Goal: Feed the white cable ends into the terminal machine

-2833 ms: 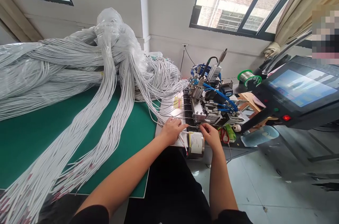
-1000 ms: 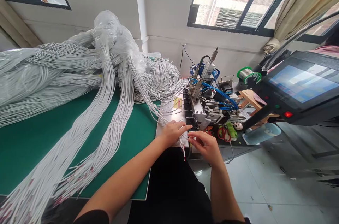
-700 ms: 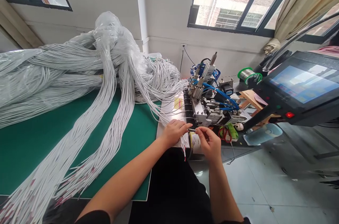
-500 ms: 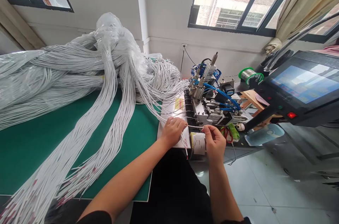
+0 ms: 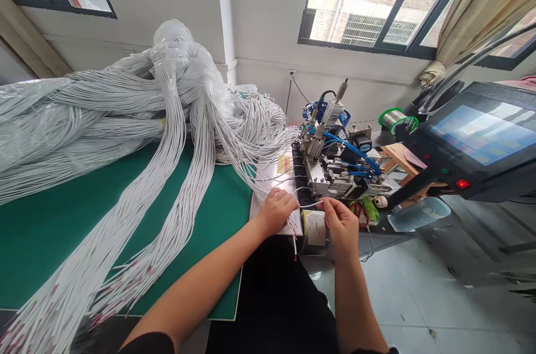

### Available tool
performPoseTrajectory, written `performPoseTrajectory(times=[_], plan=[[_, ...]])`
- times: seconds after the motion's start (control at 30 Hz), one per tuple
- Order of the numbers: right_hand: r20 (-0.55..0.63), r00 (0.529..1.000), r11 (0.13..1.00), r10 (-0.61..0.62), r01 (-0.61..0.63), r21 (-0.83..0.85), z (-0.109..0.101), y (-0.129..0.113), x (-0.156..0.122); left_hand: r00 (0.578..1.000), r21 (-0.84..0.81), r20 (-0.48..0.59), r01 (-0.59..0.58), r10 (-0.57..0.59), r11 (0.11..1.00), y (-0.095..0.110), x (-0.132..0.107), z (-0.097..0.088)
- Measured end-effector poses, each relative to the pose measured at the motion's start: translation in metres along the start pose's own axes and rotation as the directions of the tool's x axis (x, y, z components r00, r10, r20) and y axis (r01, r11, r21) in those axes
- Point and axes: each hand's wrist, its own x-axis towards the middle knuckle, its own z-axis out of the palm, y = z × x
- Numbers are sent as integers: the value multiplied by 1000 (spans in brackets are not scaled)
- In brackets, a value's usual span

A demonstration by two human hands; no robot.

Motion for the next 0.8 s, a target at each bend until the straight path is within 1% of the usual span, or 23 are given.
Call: performPoseTrajectory(times=[0.1, 0.17, 0.27, 0.4, 0.47, 0.53, 0.6, 0.67, 0.73, 0.8], plan=[[62, 997, 994, 52, -58, 98, 0, -1, 0, 999, 7, 42, -10, 10, 1000, -1, 0, 0], [112, 991, 990, 68, -81, 115, -2, -1, 0, 997, 10, 78, -11, 10, 1000, -2, 1, 0], [151, 984, 990, 90, -104, 92, -6, 2, 3, 993, 18, 115, 0, -2, 1000, -2, 1, -1], [151, 979, 989, 138, -144, 27, -13, 6, 8, 992, 31, 122, 24, -27, 999, -1, 2, -1], [132, 982, 990, 136, -132, -41, -15, 9, 9, 992, 40, 122, 33, -37, 999, 0, 2, -2], [105, 990, 982, 99, -80, -172, -15, 11, 11, 992, 51, 122, 25, -31, 998, 0, 2, -4], [86, 995, 939, 45, -13, -345, -14, 13, 11, 992, 61, 123, 12, -19, 998, 0, 2, -4], [81, 997, 879, -3, 41, -475, -13, 15, 12, 991, 67, 130, 2, -11, 998, -1, 2, -4], [81, 996, 855, -31, 68, -514, -12, 16, 12, 991, 71, 134, -4, -6, 997, -1, 2, -3], [83, 996, 867, -40, 76, -493, -12, 17, 11, 991, 72, 131, -10, 0, 997, -2, 1, -2]])
